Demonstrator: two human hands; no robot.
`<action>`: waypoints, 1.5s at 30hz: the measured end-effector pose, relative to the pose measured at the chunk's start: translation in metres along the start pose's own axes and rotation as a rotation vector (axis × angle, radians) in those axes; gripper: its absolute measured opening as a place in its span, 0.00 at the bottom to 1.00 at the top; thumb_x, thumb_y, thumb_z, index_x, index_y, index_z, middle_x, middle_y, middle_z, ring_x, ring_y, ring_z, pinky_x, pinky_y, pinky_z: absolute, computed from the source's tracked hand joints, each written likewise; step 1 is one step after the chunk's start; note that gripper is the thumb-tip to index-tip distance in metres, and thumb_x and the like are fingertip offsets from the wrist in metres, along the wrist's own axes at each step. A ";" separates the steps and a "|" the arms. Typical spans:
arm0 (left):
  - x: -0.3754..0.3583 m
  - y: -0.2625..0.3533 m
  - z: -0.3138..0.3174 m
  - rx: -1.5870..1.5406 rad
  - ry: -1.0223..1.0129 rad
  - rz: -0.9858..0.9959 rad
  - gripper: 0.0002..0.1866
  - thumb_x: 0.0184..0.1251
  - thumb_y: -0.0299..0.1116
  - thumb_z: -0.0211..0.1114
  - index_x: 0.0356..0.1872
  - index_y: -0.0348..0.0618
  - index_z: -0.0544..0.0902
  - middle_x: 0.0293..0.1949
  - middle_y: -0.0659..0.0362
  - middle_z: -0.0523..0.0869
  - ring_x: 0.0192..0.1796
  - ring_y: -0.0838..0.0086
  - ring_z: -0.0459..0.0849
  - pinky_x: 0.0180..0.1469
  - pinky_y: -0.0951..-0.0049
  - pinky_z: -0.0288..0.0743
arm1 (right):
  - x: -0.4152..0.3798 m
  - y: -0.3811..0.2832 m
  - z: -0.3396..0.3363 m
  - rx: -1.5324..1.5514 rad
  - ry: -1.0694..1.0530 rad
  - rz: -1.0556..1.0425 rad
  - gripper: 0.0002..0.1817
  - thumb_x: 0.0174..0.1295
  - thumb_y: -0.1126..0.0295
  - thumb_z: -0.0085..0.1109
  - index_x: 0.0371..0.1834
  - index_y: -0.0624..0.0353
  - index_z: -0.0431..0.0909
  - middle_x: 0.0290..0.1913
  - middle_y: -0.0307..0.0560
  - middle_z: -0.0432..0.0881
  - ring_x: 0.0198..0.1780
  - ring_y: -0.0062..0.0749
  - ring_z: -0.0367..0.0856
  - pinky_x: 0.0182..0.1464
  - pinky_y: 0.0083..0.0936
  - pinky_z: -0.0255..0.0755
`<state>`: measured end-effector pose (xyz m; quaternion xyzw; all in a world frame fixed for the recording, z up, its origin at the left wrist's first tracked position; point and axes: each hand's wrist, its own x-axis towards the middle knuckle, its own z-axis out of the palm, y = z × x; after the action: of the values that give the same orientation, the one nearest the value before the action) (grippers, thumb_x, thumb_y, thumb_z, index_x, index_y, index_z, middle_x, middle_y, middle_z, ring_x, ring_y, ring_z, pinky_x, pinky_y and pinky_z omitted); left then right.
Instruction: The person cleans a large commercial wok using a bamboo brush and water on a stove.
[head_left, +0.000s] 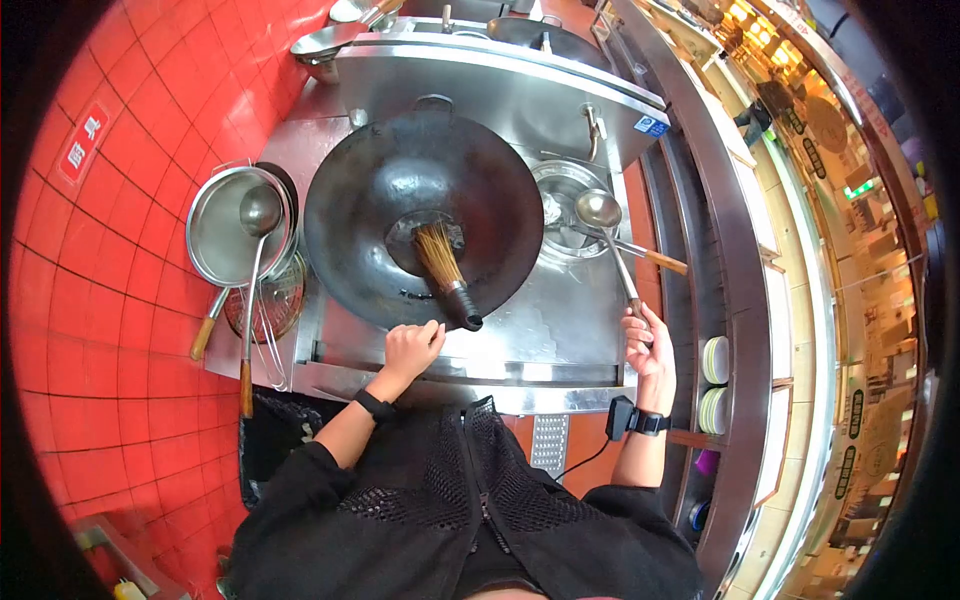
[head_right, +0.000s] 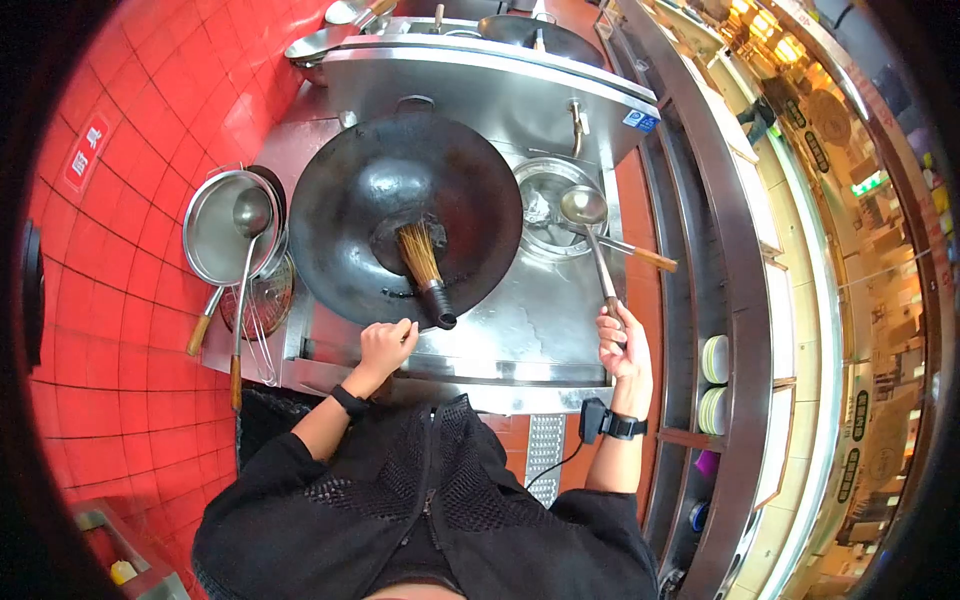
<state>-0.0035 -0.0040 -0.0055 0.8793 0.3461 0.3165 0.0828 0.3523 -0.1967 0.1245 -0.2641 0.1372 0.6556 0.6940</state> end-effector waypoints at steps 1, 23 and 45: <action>-0.001 -0.001 0.001 -0.007 0.001 0.003 0.14 0.59 0.37 0.64 0.17 0.48 0.73 0.11 0.58 0.75 0.15 0.63 0.76 0.21 0.63 0.70 | -0.010 0.004 0.004 0.026 -0.018 0.010 0.15 0.72 0.61 0.45 0.41 0.64 0.68 0.22 0.32 0.63 0.14 0.11 0.59 0.11 0.12 0.48; -0.008 -0.009 0.006 -0.051 0.059 0.017 0.11 0.57 0.37 0.64 0.17 0.50 0.77 0.11 0.61 0.76 0.16 0.69 0.78 0.20 0.67 0.70 | 0.035 0.103 0.068 -0.379 0.061 0.507 0.14 0.72 0.58 0.46 0.47 0.57 0.70 0.23 0.31 0.67 0.12 0.08 0.58 0.09 0.09 0.52; -0.001 -0.002 0.002 -0.033 0.001 0.040 0.14 0.57 0.36 0.65 0.15 0.49 0.73 0.10 0.60 0.75 0.15 0.66 0.77 0.20 0.66 0.70 | -0.046 0.067 0.030 -0.673 0.154 -0.206 0.14 0.73 0.57 0.44 0.43 0.56 0.70 0.19 0.31 0.64 0.10 0.10 0.52 0.09 0.09 0.46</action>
<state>-0.0045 -0.0030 -0.0081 0.8844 0.3230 0.3243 0.0909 0.2769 -0.2187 0.1617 -0.5388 -0.0618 0.5687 0.6184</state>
